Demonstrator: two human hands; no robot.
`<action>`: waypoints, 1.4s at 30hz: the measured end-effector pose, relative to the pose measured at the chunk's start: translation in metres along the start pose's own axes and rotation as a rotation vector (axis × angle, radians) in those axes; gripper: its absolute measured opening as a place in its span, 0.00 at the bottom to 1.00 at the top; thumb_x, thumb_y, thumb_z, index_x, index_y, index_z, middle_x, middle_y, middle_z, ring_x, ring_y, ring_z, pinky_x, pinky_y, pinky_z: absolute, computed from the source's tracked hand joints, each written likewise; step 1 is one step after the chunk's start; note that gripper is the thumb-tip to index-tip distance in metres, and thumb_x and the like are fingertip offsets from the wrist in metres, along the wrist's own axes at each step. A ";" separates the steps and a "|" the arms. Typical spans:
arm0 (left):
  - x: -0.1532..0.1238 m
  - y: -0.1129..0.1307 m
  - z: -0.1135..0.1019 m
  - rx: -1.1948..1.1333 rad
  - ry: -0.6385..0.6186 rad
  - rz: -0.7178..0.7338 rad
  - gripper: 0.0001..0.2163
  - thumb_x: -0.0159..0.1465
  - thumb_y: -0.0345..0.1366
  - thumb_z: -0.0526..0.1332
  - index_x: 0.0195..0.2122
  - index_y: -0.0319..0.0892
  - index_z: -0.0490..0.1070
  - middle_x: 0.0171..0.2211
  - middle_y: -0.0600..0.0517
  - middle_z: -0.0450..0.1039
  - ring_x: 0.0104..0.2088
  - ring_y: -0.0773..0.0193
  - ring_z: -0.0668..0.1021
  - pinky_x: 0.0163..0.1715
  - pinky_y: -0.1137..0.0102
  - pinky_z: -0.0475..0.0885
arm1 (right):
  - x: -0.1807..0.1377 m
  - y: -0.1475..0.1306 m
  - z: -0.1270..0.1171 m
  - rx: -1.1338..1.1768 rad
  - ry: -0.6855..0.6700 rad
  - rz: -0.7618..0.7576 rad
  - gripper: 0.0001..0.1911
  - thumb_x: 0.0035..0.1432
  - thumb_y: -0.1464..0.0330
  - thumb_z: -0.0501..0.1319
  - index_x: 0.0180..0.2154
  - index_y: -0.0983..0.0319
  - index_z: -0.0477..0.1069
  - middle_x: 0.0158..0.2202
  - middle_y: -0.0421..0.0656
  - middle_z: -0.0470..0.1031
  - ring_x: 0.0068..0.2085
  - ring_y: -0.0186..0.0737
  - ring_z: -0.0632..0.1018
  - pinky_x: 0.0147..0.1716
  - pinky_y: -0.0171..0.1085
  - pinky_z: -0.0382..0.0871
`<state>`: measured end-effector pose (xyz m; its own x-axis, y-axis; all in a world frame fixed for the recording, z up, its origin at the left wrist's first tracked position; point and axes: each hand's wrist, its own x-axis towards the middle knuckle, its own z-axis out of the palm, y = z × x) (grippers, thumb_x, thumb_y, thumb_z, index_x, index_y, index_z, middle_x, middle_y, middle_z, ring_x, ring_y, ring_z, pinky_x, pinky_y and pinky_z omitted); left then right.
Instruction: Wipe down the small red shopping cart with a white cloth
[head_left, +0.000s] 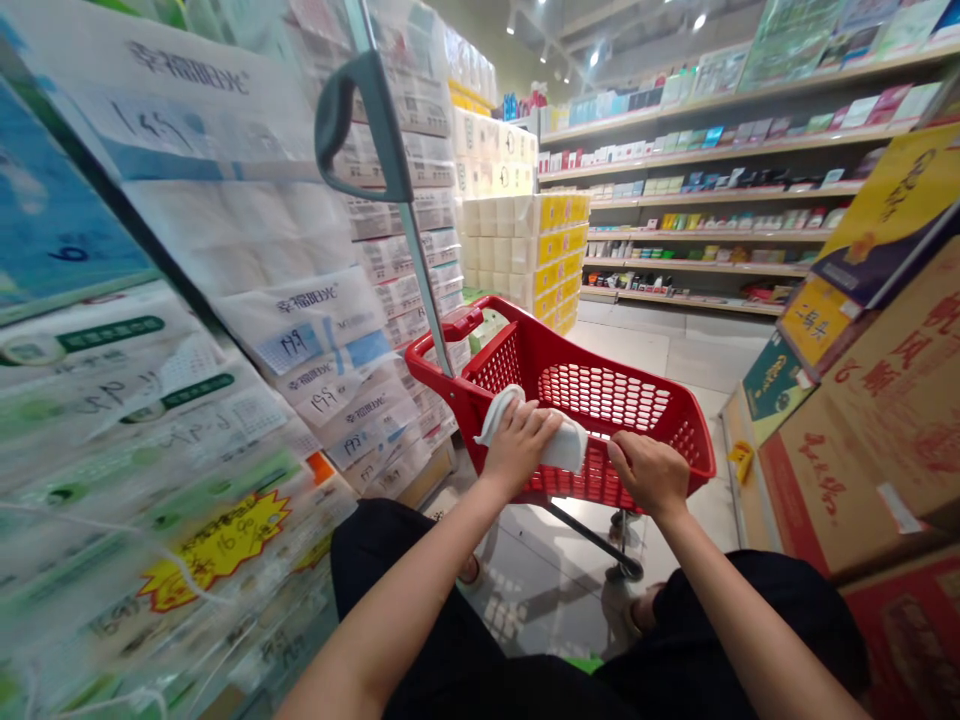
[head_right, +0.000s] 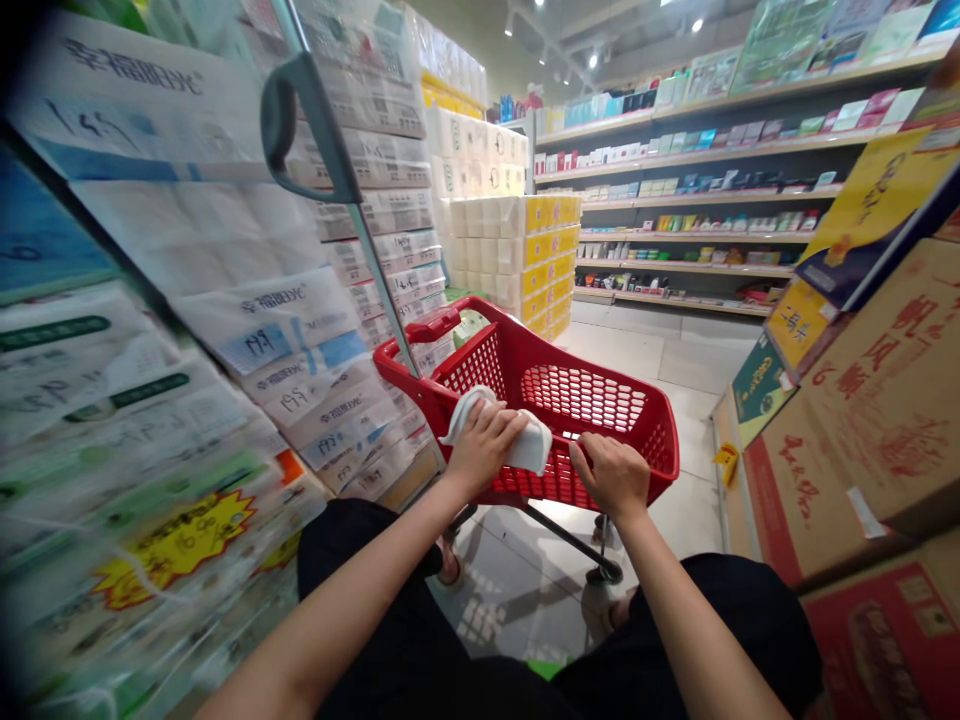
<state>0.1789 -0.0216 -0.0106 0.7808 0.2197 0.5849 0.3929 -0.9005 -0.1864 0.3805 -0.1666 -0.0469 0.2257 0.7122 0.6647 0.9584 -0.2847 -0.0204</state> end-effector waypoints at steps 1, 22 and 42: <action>0.005 0.006 0.003 -0.020 -0.012 0.024 0.16 0.71 0.34 0.51 0.59 0.48 0.64 0.53 0.49 0.70 0.57 0.56 0.68 0.64 0.55 0.55 | 0.000 0.000 0.001 -0.007 0.004 -0.003 0.19 0.68 0.58 0.49 0.35 0.60 0.73 0.29 0.41 0.76 0.31 0.36 0.73 0.30 0.38 0.49; 0.000 -0.137 -0.062 0.058 -0.111 0.237 0.16 0.72 0.32 0.46 0.57 0.46 0.65 0.57 0.52 0.69 0.59 0.59 0.69 0.64 0.57 0.57 | 0.001 0.006 0.003 -0.028 0.023 -0.043 0.18 0.67 0.57 0.50 0.33 0.60 0.72 0.28 0.42 0.75 0.29 0.36 0.72 0.29 0.37 0.48; 0.037 -0.006 0.013 -0.013 -0.102 0.193 0.09 0.71 0.36 0.53 0.39 0.44 0.71 0.33 0.51 0.74 0.34 0.60 0.74 0.35 0.65 0.64 | 0.003 0.000 0.002 -0.028 0.012 -0.010 0.19 0.68 0.58 0.49 0.33 0.60 0.72 0.29 0.42 0.75 0.31 0.36 0.72 0.30 0.38 0.49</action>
<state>0.2118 -0.0027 0.0019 0.8864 0.0793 0.4561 0.2258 -0.9341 -0.2764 0.3817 -0.1631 -0.0463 0.2136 0.7074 0.6738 0.9554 -0.2953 0.0072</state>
